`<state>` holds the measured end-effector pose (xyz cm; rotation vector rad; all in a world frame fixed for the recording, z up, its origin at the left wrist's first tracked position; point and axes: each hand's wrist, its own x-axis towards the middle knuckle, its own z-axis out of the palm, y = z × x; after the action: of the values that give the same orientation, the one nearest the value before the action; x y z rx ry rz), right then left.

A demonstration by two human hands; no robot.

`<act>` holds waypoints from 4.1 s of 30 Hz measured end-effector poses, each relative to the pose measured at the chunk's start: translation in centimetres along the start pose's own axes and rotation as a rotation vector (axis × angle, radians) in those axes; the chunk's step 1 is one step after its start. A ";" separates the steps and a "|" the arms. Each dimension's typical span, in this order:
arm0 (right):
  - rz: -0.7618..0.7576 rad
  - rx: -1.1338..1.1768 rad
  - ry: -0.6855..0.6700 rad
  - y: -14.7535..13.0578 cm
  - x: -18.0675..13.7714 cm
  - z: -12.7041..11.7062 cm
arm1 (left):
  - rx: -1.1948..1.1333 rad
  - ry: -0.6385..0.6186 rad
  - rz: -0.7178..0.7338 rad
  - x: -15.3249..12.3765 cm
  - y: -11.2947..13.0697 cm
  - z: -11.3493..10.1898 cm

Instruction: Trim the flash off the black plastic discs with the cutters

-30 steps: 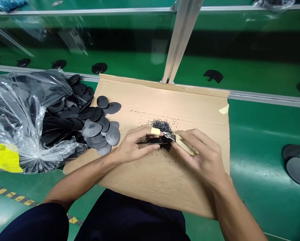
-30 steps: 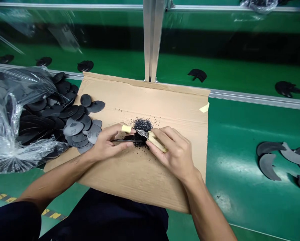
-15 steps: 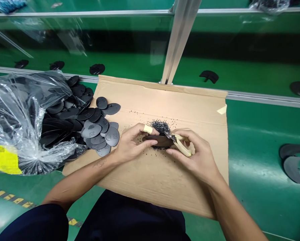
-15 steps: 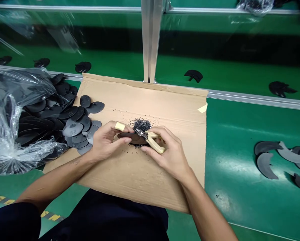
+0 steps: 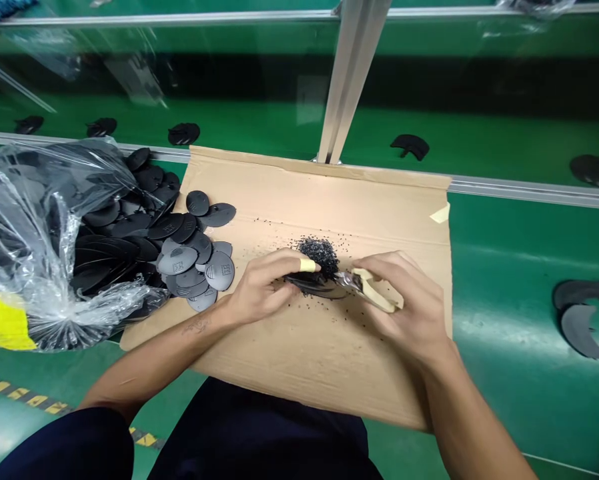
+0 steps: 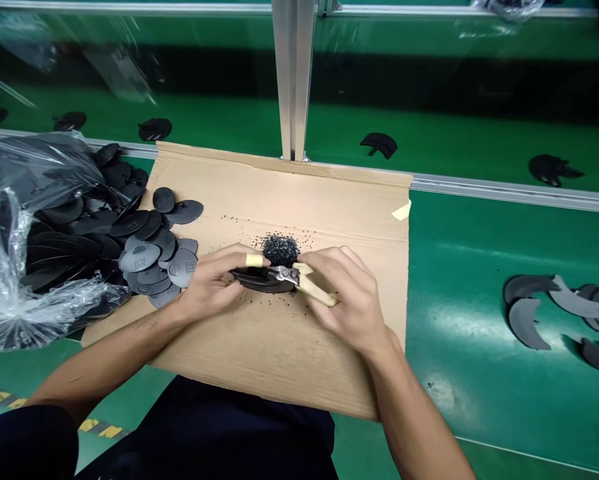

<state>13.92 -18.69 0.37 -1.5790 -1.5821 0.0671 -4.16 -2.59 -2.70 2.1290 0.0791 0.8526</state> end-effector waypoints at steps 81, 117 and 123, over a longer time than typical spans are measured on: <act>-0.093 -0.226 0.073 0.8 -1.0 2.4 | 0.666 -0.385 -0.339 15.0 -6.3 -10.7; -0.028 -0.362 0.132 0.7 -1.9 2.2 | 0.595 -0.374 -0.339 24.7 -5.6 9.8; -0.028 -0.561 0.471 1.5 -0.7 0.9 | 0.424 -0.389 -0.183 16.2 -0.4 3.1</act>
<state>14.46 -18.55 -1.43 -1.8128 -1.3001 -0.7700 10.18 0.92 4.55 2.5985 0.2677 0.3209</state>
